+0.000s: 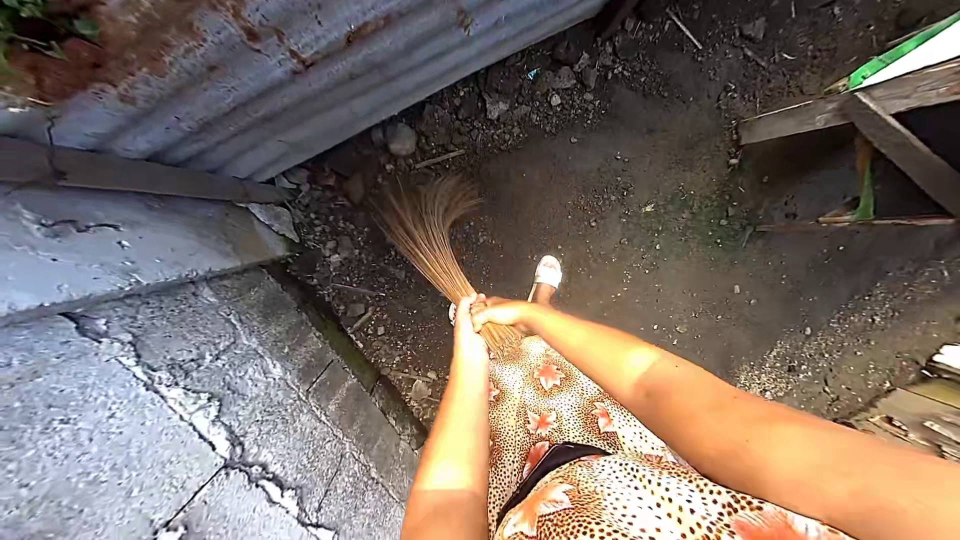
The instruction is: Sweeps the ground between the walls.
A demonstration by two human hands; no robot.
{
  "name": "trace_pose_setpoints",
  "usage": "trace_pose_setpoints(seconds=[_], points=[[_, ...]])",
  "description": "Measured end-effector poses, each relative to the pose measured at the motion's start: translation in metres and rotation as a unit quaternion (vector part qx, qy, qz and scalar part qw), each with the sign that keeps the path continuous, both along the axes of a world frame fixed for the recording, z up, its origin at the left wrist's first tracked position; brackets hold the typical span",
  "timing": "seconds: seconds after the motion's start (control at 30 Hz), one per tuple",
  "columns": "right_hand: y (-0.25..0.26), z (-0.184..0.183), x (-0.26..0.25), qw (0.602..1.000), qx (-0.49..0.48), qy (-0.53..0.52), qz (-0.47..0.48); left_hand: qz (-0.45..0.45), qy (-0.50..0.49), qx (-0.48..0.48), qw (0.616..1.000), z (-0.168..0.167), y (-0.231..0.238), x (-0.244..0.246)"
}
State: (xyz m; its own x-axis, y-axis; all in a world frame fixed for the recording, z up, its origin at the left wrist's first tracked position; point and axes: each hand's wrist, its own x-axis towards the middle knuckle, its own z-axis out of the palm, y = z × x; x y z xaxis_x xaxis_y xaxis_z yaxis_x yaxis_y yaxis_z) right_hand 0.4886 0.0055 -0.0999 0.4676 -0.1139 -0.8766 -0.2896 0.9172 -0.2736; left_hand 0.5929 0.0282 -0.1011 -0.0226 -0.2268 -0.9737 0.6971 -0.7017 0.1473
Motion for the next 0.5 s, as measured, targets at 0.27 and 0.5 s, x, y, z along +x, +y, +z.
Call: trace_pose_setpoints(seconds=[0.27,0.5], points=[[0.144,0.117,-0.045,0.961,0.105,0.11,-0.23,-0.26,0.14,0.078,0.952,0.074,0.098,-0.039],[0.117,0.053,0.055,0.987,0.061,0.05,-0.139,-0.192,0.072,0.068,0.977,0.033,0.085,0.06]])
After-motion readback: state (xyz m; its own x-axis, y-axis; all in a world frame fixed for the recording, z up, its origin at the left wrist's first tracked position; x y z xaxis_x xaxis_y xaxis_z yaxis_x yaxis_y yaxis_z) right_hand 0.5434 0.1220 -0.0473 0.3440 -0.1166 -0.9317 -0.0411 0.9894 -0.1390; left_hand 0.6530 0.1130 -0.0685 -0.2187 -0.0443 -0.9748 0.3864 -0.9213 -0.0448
